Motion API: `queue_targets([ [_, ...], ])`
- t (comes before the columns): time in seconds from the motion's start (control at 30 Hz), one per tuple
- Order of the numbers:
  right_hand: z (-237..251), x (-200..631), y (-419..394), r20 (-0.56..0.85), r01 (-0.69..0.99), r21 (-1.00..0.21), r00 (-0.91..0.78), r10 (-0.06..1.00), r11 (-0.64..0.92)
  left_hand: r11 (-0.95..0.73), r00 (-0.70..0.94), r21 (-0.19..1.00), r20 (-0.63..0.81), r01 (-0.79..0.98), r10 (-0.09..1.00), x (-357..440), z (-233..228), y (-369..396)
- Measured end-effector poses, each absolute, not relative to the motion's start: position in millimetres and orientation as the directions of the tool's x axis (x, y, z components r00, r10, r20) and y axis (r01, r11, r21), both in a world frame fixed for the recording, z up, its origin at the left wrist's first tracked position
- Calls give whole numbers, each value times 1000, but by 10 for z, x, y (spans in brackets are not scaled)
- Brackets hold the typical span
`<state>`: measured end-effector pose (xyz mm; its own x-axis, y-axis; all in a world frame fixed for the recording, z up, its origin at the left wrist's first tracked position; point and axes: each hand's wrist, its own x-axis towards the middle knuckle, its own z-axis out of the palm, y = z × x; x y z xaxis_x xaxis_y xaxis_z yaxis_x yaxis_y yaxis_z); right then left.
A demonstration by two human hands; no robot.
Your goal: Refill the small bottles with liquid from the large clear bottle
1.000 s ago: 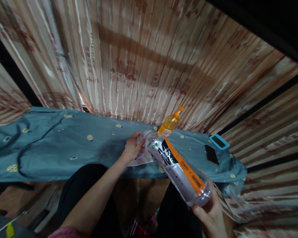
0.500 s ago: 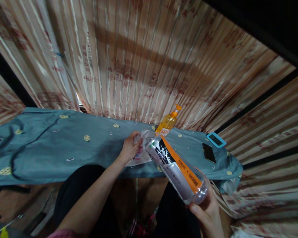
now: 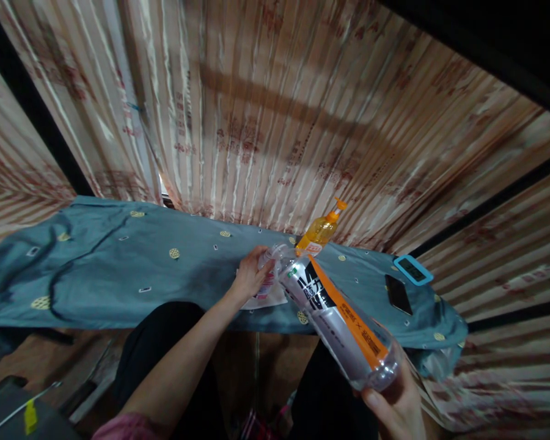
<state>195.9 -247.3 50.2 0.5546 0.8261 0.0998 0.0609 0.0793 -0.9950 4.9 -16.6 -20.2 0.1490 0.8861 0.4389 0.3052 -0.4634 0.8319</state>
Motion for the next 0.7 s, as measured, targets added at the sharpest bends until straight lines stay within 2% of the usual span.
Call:
queue_targets([
  [0.3, 450, 2023, -2472, 127, 76, -992, 532, 837, 103, -463, 148, 837, 439, 293, 886, 40, -185, -180],
  [0.53, 480, 2053, -2482, 36, 30, -999, 507, 861, 24, -452, 150, 839, 427, 302, 892, 34, -164, -190],
  [0.7, 494, 2040, -2483, 70, 70, -997, 509, 858, 40, -452, 145, 843, 428, 291, 892, 33, -169, -190],
])
